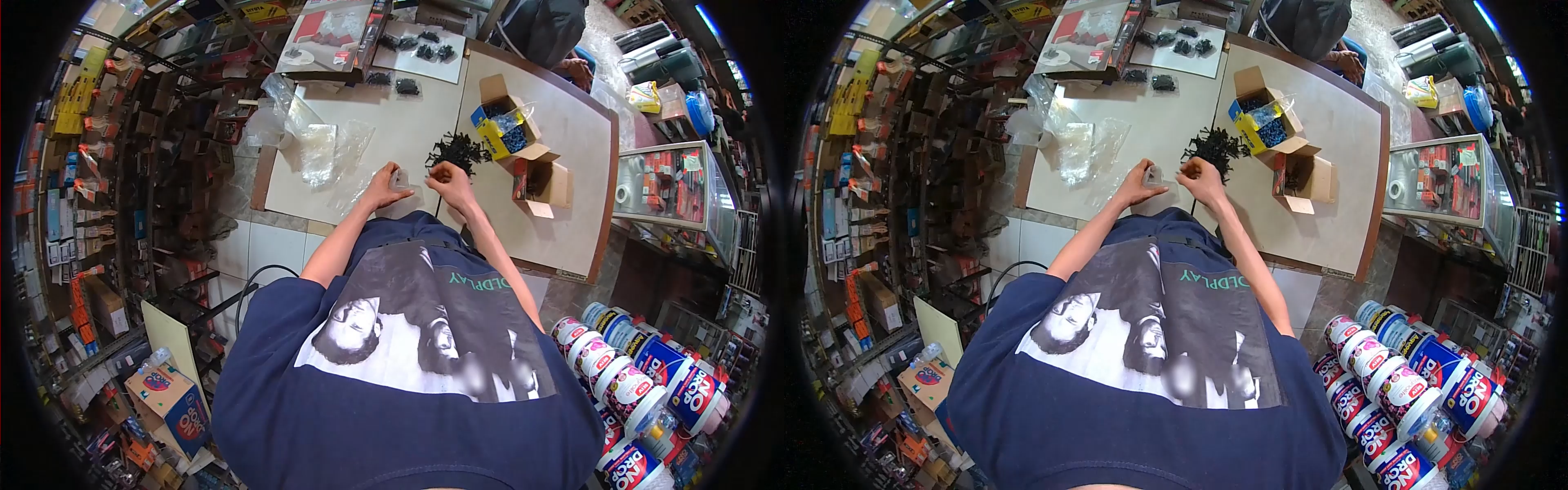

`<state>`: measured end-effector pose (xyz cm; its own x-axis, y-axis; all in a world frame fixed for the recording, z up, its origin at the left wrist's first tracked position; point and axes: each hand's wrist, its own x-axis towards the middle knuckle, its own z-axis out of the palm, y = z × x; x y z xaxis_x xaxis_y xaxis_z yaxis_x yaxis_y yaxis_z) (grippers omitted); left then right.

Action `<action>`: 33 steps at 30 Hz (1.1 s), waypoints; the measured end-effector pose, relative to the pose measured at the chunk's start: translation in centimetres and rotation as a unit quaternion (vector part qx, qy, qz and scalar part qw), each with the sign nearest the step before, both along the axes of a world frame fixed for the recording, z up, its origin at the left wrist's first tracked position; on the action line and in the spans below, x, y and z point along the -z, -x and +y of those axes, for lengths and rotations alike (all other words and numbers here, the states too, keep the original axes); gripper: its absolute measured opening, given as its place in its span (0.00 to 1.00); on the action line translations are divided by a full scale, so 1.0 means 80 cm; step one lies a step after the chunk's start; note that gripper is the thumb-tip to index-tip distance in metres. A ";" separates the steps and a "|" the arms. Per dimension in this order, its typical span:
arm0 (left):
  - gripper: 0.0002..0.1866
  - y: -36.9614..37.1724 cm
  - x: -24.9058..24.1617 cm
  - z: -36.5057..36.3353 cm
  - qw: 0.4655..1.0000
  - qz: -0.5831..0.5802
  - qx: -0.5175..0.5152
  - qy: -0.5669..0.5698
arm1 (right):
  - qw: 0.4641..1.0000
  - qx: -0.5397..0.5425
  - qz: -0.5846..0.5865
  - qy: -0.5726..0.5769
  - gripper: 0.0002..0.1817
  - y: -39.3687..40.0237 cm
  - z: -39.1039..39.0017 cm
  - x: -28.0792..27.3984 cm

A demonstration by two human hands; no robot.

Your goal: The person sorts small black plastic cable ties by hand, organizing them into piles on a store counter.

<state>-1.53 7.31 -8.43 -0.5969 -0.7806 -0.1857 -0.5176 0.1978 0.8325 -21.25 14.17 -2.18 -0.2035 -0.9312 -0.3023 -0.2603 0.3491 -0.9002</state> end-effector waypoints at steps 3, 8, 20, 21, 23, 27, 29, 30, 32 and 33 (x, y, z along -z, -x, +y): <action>0.36 -0.001 -0.008 0.000 1.000 -0.002 0.000 -0.014 | 0.999 -0.029 -0.024 0.026 0.17 -0.024 -0.009 -0.023; 0.35 -0.002 -0.009 0.003 0.999 -0.008 -0.015 -0.030 | 0.997 0.045 -0.052 -0.023 0.19 0.002 0.000 0.020; 0.34 0.004 -0.015 0.002 0.999 -0.013 -0.022 -0.035 | 0.977 0.140 0.129 -0.092 0.17 0.080 0.075 0.066; 0.34 0.003 -0.016 0.001 0.999 -0.014 -0.022 -0.034 | 0.978 0.140 0.128 -0.092 0.17 0.075 0.074 0.062; 0.34 0.003 -0.016 0.001 0.999 -0.012 -0.022 -0.033 | 0.970 0.108 0.199 -0.092 0.15 0.069 0.072 0.054; 0.34 0.003 -0.011 0.001 0.999 -0.003 -0.018 -0.030 | 0.964 0.089 0.241 -0.062 0.13 0.065 0.073 0.059; 0.34 0.002 -0.012 -0.001 0.999 -0.009 -0.016 -0.037 | 0.964 0.081 0.247 -0.060 0.11 0.064 0.075 0.058; 0.34 0.002 -0.011 -0.001 0.999 -0.015 -0.015 -0.044 | 0.964 0.081 0.247 -0.061 0.11 0.066 0.077 0.064; 0.34 0.003 -0.011 -0.001 0.999 -0.015 -0.016 -0.041 | 0.960 0.063 0.268 -0.055 0.12 0.070 0.078 0.074; 0.33 0.002 -0.010 -0.002 0.999 -0.015 -0.016 -0.040 | 0.960 0.062 0.268 -0.054 0.12 0.070 0.075 0.071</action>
<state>-1.73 7.19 -7.60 -0.5651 -0.7812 -0.2651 -0.5474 0.1147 0.8290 -26.87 20.16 -7.88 -0.4635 -0.8592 -0.2166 -0.6260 0.4905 -0.6062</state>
